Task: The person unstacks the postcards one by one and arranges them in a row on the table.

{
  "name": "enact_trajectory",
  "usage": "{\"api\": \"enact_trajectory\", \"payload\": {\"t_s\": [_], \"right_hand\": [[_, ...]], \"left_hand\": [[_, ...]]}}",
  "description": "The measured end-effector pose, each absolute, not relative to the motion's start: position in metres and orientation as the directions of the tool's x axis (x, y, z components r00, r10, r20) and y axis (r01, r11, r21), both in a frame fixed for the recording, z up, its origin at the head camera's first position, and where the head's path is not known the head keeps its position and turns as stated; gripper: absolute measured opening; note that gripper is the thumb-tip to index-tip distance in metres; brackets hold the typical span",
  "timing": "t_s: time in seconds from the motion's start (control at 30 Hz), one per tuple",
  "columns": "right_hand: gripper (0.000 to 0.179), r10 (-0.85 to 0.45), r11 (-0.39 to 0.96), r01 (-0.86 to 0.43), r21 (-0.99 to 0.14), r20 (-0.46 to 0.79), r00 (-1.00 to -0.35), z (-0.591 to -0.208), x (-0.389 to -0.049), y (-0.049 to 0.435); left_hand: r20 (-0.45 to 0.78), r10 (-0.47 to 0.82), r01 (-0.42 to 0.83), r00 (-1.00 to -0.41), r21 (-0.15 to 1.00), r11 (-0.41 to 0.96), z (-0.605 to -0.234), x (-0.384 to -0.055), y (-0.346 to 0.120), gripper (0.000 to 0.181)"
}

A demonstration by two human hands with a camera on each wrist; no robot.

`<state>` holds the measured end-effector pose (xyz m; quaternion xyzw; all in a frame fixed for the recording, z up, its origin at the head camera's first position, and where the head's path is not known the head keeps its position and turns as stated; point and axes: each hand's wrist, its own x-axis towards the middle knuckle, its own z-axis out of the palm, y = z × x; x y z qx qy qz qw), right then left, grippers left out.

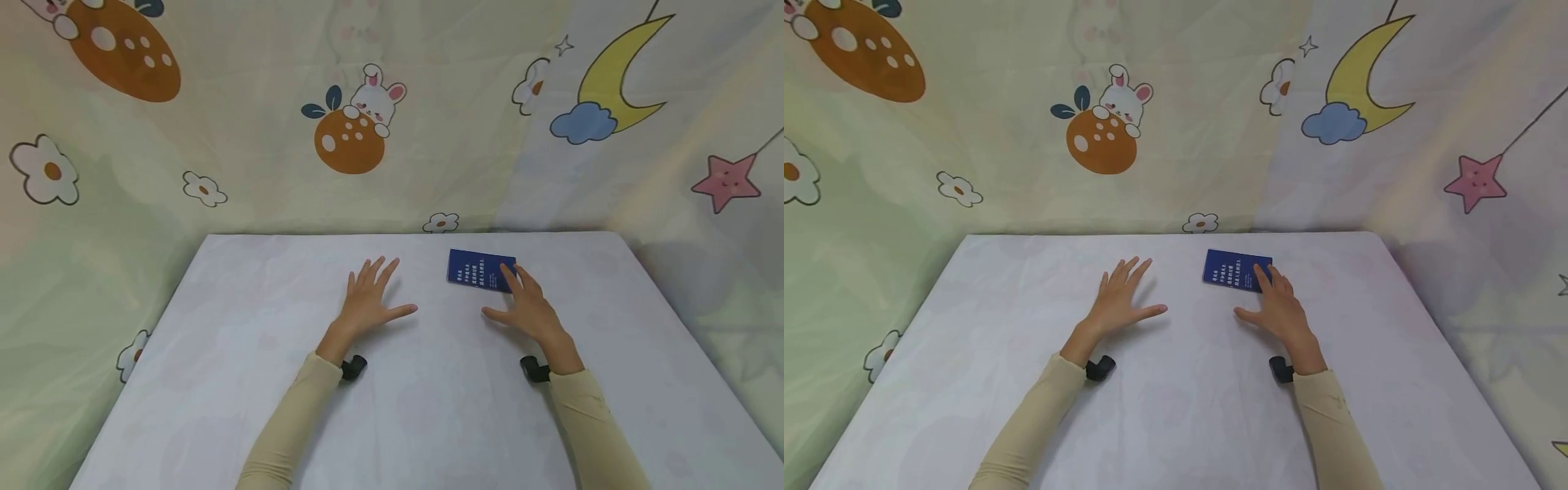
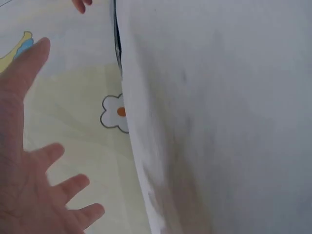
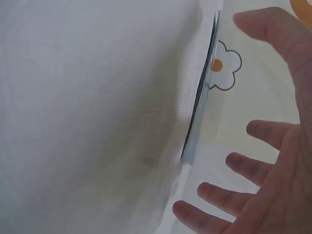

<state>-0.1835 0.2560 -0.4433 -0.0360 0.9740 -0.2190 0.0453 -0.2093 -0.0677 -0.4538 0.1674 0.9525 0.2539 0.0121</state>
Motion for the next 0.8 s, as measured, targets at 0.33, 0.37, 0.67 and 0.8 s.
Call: {"api": "enact_trajectory", "payload": {"t_s": [0.33, 0.37, 0.67, 0.8], "right_hand": [[0.099, -0.085, 0.86, -0.018, -0.511, -0.109, -0.99, -0.452, -0.186, 0.265], [0.098, -0.085, 0.858, -0.021, -0.513, -0.101, -0.991, -0.453, -0.187, 0.265], [0.088, -0.029, 0.816, 0.008, -0.577, -0.056, -0.998, -0.451, -0.187, 0.275], [0.078, 0.004, 0.785, 0.017, -0.619, -0.022, -1.0, -0.45, -0.186, 0.279]], "left_hand": [[0.17, 0.277, 0.312, -0.946, 0.716, 0.624, -0.463, -0.208, -0.053, 0.092], [0.166, 0.277, 0.308, -0.946, 0.725, 0.616, -0.463, -0.208, -0.051, 0.092], [0.065, 0.31, 0.216, -0.948, 0.849, 0.481, -0.468, -0.207, -0.037, 0.09], [0.062, 0.328, 0.215, -0.943, 0.864, 0.455, -0.469, -0.208, -0.03, 0.089]]}}
